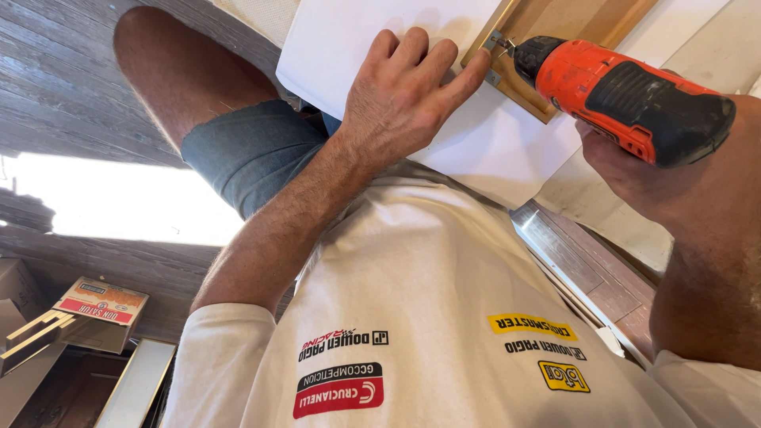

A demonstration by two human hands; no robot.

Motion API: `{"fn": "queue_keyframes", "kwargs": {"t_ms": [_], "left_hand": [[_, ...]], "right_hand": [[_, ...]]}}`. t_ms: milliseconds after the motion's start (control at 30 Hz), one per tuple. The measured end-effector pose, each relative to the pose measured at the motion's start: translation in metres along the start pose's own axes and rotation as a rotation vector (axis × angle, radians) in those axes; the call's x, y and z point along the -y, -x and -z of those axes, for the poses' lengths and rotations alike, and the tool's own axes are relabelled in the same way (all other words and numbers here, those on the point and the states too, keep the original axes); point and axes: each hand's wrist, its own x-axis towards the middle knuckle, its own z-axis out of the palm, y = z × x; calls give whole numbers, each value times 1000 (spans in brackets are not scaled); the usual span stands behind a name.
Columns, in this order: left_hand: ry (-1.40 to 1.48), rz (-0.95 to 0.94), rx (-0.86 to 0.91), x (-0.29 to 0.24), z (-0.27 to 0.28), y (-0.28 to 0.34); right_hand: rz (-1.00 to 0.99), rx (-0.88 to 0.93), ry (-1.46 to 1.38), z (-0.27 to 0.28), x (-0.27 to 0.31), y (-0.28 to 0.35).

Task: Attaching metal L-brackets to the corners of a wooden frame using a cordless power drill and screws.

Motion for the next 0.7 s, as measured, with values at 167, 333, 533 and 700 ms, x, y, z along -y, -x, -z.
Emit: {"fn": "queue_keyframes", "kwargs": {"t_ms": [167,333,533,700], "left_hand": [[3,2,-22,0,1,-1],[0,1,-21,0,0,-1],[-9,-1,-33,1,1,-2],[-12,-1,-36,1,-1,0]], "right_hand": [[-16,11,-22,3,3,1],[13,20,1,4,4,-2],[-34,60,28,7,8,-3],[-79,88,-5,15,29,-10]]}}
